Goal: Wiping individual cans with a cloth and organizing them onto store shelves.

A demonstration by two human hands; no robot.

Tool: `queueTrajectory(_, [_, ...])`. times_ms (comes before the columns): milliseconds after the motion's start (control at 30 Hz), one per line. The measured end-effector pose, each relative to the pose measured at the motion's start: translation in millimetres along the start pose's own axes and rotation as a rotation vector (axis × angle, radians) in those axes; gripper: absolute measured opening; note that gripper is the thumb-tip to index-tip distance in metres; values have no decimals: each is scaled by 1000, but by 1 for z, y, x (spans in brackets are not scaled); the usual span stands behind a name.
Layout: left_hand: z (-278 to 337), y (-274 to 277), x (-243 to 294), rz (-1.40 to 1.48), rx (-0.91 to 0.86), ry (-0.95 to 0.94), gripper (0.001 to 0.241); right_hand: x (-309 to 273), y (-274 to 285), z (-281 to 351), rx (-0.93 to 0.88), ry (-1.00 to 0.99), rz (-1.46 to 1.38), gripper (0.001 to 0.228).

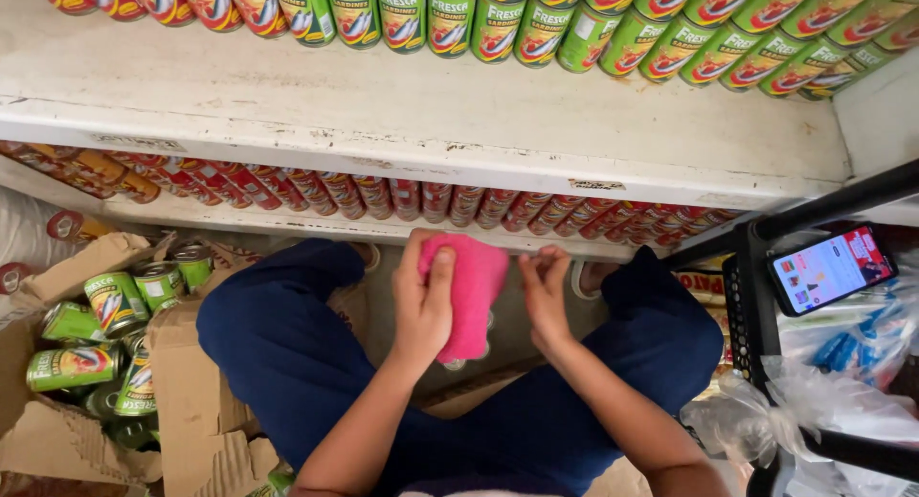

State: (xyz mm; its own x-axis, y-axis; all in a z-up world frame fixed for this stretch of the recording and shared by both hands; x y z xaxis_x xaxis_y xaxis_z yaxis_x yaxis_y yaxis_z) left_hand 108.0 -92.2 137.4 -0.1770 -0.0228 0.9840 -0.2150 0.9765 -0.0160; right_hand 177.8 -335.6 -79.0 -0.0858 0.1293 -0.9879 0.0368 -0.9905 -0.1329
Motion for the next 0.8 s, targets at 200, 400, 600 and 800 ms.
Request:
queueTrajectory(200, [2, -44, -24, 172, -103, -43, 20, -20, -81, 49, -348, -593, -561, 62])
queueTrajectory(400, [-16, -13, -71, -98, -35, 170, 30, -13, -46, 17, -346, -419, -498, 46])
queueTrajectory(600, [-22, 19, -50, -325, 15, -308, 80, -126, -93, -2, -302, 110, 27, 45])
queueTrajectory(800, [-42, 52, -89, 624, -126, 142, 90, -115, -165, -7, -773, -130, -258, 58])
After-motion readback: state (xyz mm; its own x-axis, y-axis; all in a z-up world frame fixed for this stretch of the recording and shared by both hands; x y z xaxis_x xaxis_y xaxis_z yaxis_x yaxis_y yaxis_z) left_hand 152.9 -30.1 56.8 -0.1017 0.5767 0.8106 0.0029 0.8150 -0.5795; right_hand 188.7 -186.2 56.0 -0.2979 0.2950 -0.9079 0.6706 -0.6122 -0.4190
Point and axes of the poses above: each hand's wrist, its own z-axis away from the middle knuckle, its own y-axis out of the back of the hand, x = y × z, the point moved 10 cm from there along -z, towards the middle knuckle, and after that the axes turned 7 degrees about -x, right-handed, at the moved point
